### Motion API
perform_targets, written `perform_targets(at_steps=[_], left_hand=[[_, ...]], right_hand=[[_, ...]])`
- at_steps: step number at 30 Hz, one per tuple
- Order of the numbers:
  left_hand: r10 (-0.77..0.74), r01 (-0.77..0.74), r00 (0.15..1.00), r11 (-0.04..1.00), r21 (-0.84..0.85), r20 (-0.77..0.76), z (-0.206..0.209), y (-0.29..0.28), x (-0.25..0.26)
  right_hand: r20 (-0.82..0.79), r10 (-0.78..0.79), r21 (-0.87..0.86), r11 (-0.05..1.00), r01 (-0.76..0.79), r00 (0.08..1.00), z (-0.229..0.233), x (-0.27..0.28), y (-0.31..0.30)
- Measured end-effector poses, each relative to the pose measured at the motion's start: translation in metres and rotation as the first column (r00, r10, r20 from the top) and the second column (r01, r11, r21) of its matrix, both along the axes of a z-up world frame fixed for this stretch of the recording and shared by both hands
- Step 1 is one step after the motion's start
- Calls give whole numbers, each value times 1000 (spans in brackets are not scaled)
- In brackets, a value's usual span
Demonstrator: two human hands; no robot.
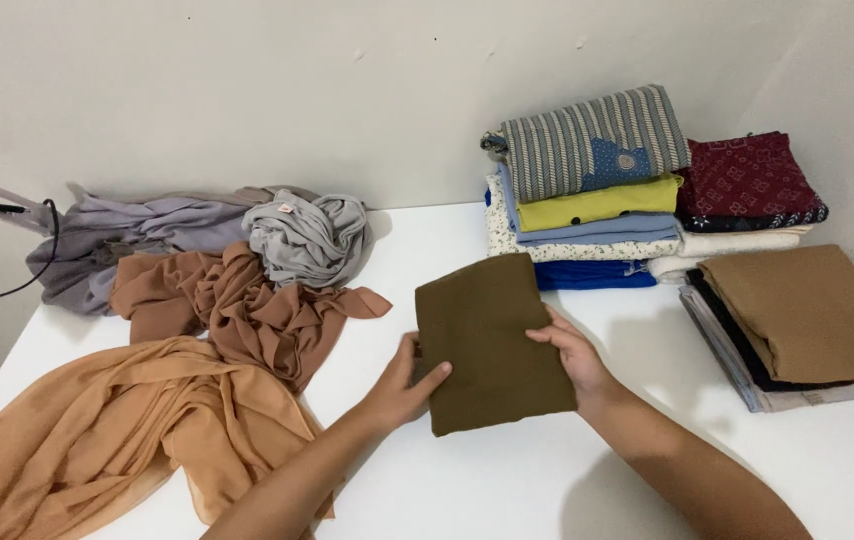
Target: The person is folding several headscarves and adding them to a stack on a table.
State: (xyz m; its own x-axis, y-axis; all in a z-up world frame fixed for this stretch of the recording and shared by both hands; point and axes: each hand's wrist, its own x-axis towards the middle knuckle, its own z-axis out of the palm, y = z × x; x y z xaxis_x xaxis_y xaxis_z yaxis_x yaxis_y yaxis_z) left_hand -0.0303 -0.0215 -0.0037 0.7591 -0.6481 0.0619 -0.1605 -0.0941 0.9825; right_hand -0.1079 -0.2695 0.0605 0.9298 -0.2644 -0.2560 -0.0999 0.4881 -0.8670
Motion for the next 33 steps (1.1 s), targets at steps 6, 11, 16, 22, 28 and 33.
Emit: perform_targets(at_steps=[6, 11, 16, 22, 28, 33], left_hand=[[-161, -199, 633, 912, -360, -757, -68, 4, 15], [-66, -294, 679, 888, -354, -731, -9, 5, 2], [11, -169, 837, 956, -239, -548, 16, 1, -10], [-115, 54, 907, 986, -160, -405, 16, -24, -12], [-367, 339, 895, 929, -150, -253, 79, -94, -17], [-329, 196, 863, 917, -348, -382, 90, -191, -29]], right_hand=[[71, 89, 232, 967, -103, 993, -4, 8, -12], [-21, 92, 51, 995, -91, 995, 21, -8, 4], [-73, 214, -61, 974, -218, 974, 3, -6, -19], [-119, 281, -284, 909, -304, 952, 42, -29, -31], [-60, 177, -690, 704, -169, 982, 47, -40, -103], [89, -83, -856, 503, 119, 993, 62, -52, -180]])
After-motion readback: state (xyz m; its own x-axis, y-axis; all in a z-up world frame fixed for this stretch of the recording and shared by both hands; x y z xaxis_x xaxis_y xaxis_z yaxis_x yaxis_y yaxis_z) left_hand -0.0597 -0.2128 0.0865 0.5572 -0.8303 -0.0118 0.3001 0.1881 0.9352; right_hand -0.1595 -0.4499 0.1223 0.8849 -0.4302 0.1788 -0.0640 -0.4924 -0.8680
